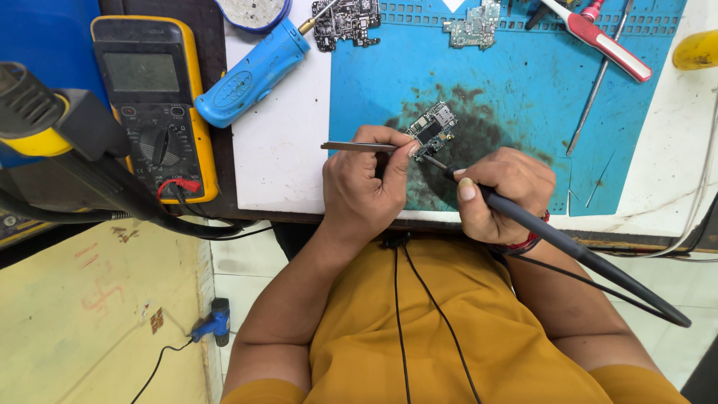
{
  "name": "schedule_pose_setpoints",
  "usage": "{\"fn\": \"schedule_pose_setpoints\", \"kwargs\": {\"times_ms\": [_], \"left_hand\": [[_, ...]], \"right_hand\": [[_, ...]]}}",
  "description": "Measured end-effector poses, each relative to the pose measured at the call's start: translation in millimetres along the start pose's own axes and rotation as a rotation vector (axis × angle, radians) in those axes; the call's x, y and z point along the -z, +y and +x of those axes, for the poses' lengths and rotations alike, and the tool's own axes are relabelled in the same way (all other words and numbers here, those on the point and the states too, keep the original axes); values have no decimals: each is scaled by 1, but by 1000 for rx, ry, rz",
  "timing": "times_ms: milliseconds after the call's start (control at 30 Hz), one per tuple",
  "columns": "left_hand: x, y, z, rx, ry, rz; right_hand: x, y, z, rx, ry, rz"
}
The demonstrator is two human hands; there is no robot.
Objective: The person solders a small circuit board at a workbench, holding the board with tweezers while applying a soldering iron to its components, occasionally repositioning the board and touching it with a metal probe. Other boards, a multimeter, and hand tools lie on the blue mat around the work area.
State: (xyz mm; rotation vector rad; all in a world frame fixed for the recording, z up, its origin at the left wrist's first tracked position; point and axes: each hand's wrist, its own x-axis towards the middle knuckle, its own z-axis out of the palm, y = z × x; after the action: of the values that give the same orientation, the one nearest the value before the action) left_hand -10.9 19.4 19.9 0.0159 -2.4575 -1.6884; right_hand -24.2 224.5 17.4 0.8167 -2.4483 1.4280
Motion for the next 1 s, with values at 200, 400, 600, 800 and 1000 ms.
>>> {"fn": "schedule_pose_setpoints", "kwargs": {"times_ms": [200, 400, 600, 800, 1000], "left_hand": [[0, 1, 0, -37, -2, 35], [-1, 0, 1, -40, -7, 44], [-1, -1, 2, -42, -4, 51], [-1, 1, 1, -44, 2, 43], [-1, 2, 0, -40, 5, 49]], "right_hand": [[-1, -1, 1, 11, 13, -20], [-2, 1, 2, 27, 23, -25], [-3, 1, 2, 13, 31, -27], [-3, 0, 2, 11, 39, -36], [-2, -1, 2, 16, 46, -34]]}}
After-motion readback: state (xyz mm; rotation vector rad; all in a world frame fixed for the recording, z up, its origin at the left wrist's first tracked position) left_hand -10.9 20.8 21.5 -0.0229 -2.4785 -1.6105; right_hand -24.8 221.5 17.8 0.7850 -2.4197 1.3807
